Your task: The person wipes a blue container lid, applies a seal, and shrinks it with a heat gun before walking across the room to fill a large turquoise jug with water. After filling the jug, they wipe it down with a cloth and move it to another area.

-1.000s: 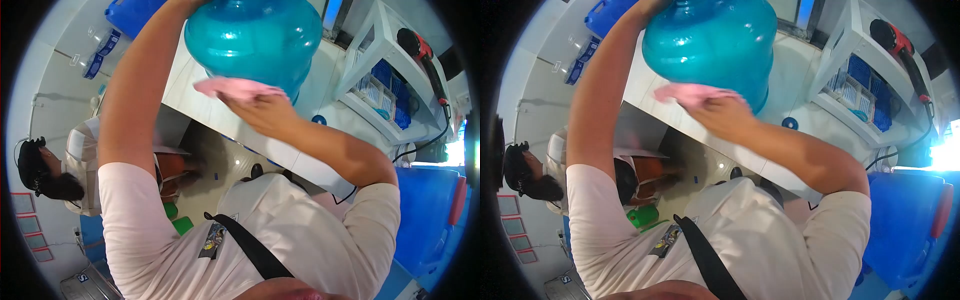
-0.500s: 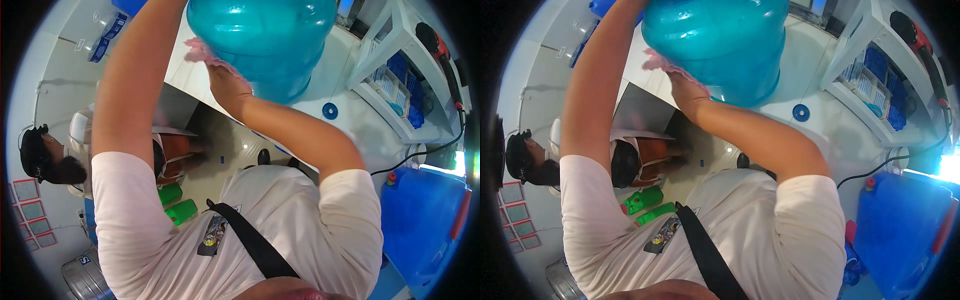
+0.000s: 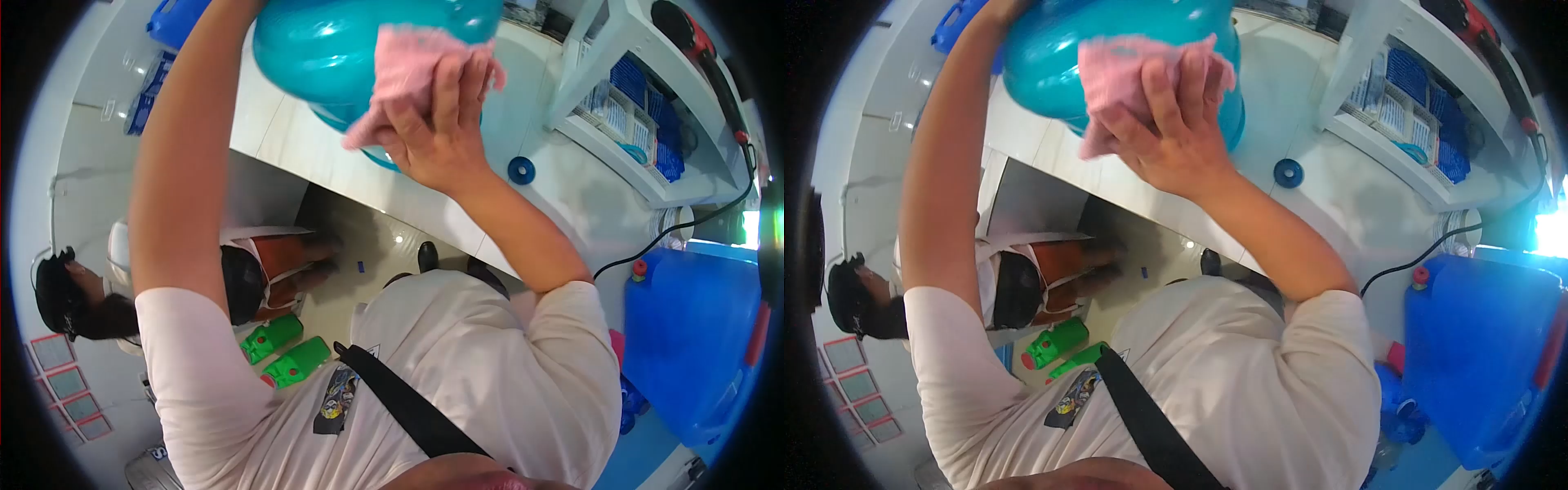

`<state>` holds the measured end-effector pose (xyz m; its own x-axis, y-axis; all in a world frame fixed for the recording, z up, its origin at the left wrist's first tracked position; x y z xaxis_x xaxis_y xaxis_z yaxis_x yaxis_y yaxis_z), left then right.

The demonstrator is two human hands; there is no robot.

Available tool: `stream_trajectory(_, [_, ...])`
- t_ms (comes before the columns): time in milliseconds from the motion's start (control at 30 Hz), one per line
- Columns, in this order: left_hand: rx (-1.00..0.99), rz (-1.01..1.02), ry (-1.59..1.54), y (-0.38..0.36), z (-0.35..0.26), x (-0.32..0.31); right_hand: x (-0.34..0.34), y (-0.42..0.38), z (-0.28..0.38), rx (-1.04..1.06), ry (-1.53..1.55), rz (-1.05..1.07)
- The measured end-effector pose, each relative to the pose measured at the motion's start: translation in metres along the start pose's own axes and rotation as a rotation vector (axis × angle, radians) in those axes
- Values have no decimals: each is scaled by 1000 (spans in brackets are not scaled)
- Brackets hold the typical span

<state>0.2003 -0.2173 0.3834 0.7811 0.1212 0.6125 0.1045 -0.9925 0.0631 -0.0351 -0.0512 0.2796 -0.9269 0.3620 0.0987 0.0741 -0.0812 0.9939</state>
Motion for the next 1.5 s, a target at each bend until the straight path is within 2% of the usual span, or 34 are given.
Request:
stream_trajectory(33, [-2,-1,4,0,0,0,1,6,-11,-10,-14,-5])
stream_trajectory(100, [3,-7,11,1,2,2,9,12,-43,-184,210,-110])
stream_trajectory(167, [8,-15,15,1,6,6,23,1,-68,-243,310,-97])
stream_trajectory(200, [5,-19,21,0,8,6,-16,-55,-104,-865,650,287])
stream_trajectory(267, [-5,-31,34,0,9,10,-36,-154,-89,-1249,683,370])
stream_trajectory(333, [-17,-34,39,0,8,14,-12,-147,-40,-905,316,107])
stream_trajectory(367, [-19,-37,35,0,10,16,-6,-138,-17,-819,235,152])
stream_trajectory(500, [-21,-50,22,0,15,20,-6,-117,-36,-751,302,113])
stream_trajectory(567, [-29,-58,25,2,16,21,-39,-172,-128,-1492,701,9])
stream_trajectory(633, [-39,-66,24,3,16,20,-85,-210,-187,-1872,1027,49])
stream_trajectory(667, [-43,-67,22,4,16,19,-106,-216,-204,-1885,1139,148])
stream_trajectory(767, [-56,-59,9,7,15,15,-112,-111,-222,-1750,1154,133])
stream_trajectory(833, [-63,-52,2,8,17,13,-113,-28,-239,-1518,1226,138])
stream_trajectory(867, [-126,-88,156,9,9,15,-113,15,-234,-1462,1194,306])
stream_trajectory(933, [-80,-146,119,1,1,11,-123,73,-225,-1393,1156,474])
stream_trajectory(1000, [-51,-184,56,2,4,14,-146,130,-198,-729,945,831])
stream_trajectory(1100, [-6,-175,165,-9,-11,5,-126,136,-162,-752,1001,960])
stream_trajectory(1167, [-10,-164,163,-14,-17,6,-80,142,-121,-191,730,750])
stream_trajectory(1233, [-17,-148,163,-16,-17,3,-14,127,-66,133,226,397])
stream_trajectory(1267, [-55,-163,201,-16,-20,4,-8,113,-35,113,92,399])
stream_trajectory(1333, [-107,-182,230,-12,-21,7,-17,94,28,97,54,454])
stream_trajectory(1367, [-108,-160,185,-8,-15,6,-27,88,52,89,150,510])
stream_trajectory(1433, [-122,-119,145,-9,-14,1,-56,92,82,265,-41,589])
stream_trajectory(1500, [-20,-89,93,-6,-8,2,-76,99,88,329,-184,663])
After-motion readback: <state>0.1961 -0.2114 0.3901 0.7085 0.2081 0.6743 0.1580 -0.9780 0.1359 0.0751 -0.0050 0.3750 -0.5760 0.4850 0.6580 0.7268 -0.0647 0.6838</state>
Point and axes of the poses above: each hand's wrist, its own y-axis towards the middle knuckle, its own x-axis out of the back of the hand, z = x × y, the point moved 10 cm from there along y, towards the middle knuckle, and after that the axes turned 3 degrees about -z, right-handed, at the moved point
